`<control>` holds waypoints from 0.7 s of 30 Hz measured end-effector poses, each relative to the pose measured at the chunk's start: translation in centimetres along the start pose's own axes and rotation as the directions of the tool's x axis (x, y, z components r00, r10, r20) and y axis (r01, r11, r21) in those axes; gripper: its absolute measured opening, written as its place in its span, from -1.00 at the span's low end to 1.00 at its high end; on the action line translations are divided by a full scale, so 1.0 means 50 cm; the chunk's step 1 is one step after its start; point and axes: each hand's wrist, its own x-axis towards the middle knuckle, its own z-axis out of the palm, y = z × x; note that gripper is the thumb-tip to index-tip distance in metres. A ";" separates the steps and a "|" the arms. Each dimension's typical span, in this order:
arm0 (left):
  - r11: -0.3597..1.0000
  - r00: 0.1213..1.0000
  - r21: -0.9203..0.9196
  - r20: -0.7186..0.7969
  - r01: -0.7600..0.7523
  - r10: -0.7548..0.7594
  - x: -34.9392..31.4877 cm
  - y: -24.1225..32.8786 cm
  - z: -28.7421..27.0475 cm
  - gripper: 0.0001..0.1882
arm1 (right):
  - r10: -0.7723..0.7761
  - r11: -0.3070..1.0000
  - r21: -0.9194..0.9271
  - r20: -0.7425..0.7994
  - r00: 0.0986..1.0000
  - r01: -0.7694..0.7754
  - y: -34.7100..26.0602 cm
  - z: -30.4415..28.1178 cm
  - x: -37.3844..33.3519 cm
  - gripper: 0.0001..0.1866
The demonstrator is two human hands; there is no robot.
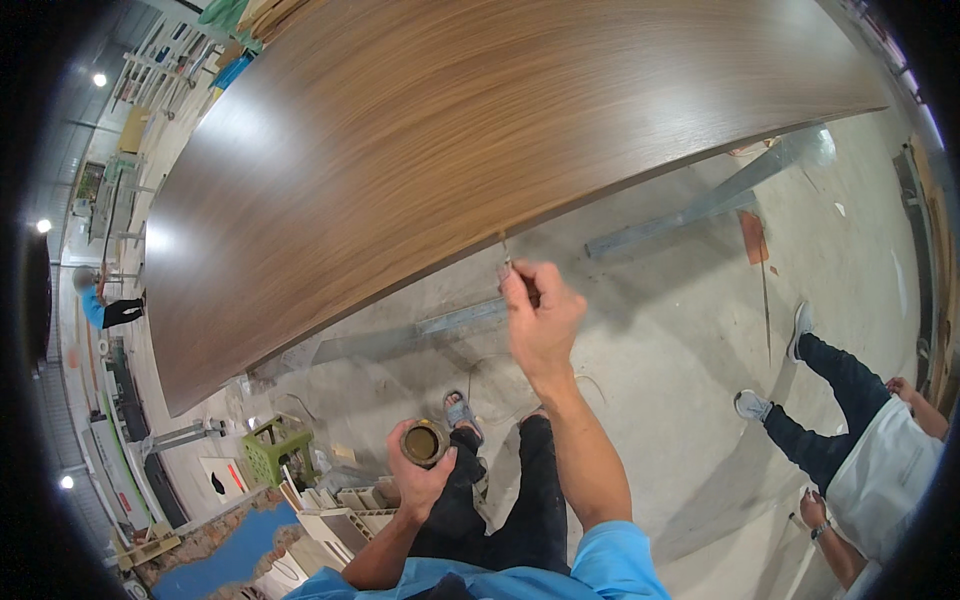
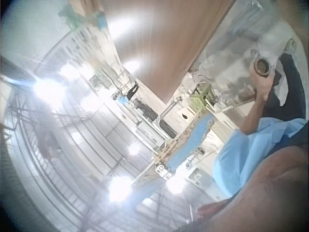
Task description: The person applies a finish to a large wooden tabletop using a small brush and a cloth. They repeatedly dip the brush into a container, apply the finish to the table surface, and wipe the area with a cloth. Other people are present in the workshop, and one also wipes the table.
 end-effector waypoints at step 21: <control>0.990 0.998 -0.137 -0.032 0.040 -0.045 -0.007 -0.109 -0.122 -0.18 | -0.130 0.979 -0.167 -0.094 0.987 0.113 0.006 0.063 -0.043 -0.88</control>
